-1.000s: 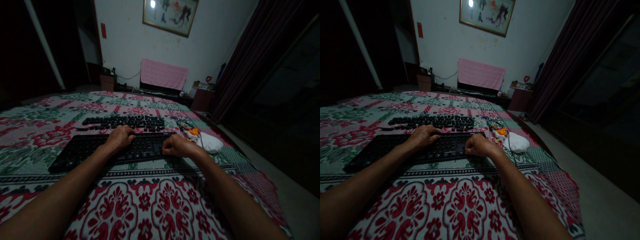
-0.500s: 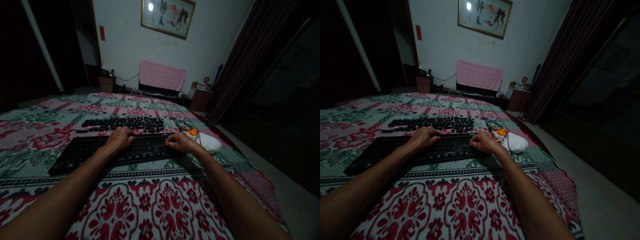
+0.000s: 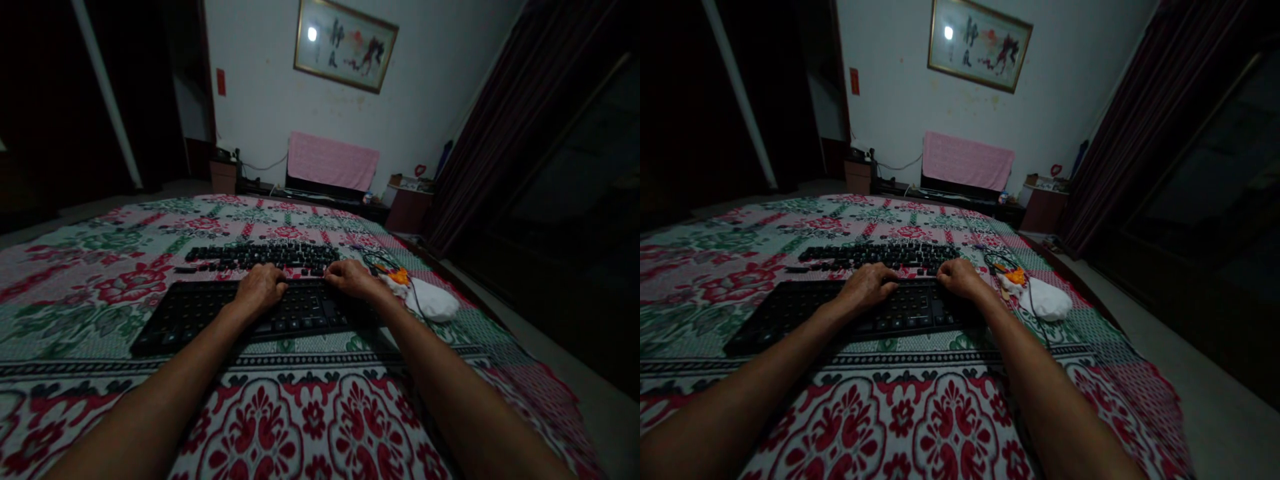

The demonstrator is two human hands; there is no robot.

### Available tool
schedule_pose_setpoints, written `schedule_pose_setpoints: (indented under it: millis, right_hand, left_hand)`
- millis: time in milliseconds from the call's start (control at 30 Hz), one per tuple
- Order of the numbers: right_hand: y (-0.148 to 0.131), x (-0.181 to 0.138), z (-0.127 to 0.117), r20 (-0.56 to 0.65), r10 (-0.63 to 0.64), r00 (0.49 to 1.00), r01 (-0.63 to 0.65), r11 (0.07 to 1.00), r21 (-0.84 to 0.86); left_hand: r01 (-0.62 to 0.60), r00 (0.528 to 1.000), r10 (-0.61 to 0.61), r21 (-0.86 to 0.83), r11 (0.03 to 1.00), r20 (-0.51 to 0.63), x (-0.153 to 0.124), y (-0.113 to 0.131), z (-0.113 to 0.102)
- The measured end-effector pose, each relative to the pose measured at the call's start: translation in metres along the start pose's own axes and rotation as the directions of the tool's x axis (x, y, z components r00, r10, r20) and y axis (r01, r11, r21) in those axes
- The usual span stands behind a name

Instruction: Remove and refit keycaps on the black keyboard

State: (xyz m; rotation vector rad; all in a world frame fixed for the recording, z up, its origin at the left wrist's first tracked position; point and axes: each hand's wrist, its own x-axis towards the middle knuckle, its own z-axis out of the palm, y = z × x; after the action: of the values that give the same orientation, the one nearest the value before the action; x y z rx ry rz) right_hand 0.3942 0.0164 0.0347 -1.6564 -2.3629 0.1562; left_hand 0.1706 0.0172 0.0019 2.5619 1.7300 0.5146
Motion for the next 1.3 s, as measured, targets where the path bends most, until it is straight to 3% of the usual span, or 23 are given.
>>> schedule_pose_setpoints:
  millis: [200, 300, 500, 867, 1000, 1133, 1300]
  right_hand:
    - [0.006, 0.014, 0.009, -0.044, 0.067, 0.997, -0.068, 0.997, -0.028]
    - [0.000, 0.029, 0.013, -0.052, -0.002, 0.999, -0.001, 0.999, -0.047]
    - [-0.012, 0.060, 0.023, 0.047, -0.014, 0.999, 0.020, 0.990, -0.142]
    - [-0.012, 0.072, 0.029, 0.106, -0.001, 0.994, 0.015, 0.991, -0.133]
    - [-0.009, 0.059, 0.018, 0.083, -0.046, 0.996, 0.052, 0.996, -0.078]
    - [0.000, 0.025, -0.001, 0.010, -0.071, 0.997, 0.072, 0.997, -0.031]
    - [0.020, -0.026, -0.015, 0.106, -0.072, 0.992, 0.053, 0.984, 0.168]
  left_hand:
    - [0.007, 1.000, -0.007, -0.011, 1.000, 0.010, 0.001, 0.000, 0.000]
    - [0.019, 1.000, -0.019, -0.012, 1.000, 0.013, 0.001, 0.000, 0.000]
    - [0.026, 1.000, -0.026, -0.024, 0.999, 0.018, 0.000, 0.002, -0.002]
    - [0.026, 1.000, -0.026, -0.032, 0.999, 0.008, -0.001, 0.003, -0.003]
    - [0.022, 0.999, -0.021, -0.032, 0.999, 0.024, 0.000, 0.003, -0.004]
    - [0.013, 1.000, -0.013, -0.015, 1.000, 0.028, 0.000, 0.002, -0.003]
    - [0.005, 1.000, -0.005, 0.009, 1.000, 0.029, 0.001, 0.001, -0.002]
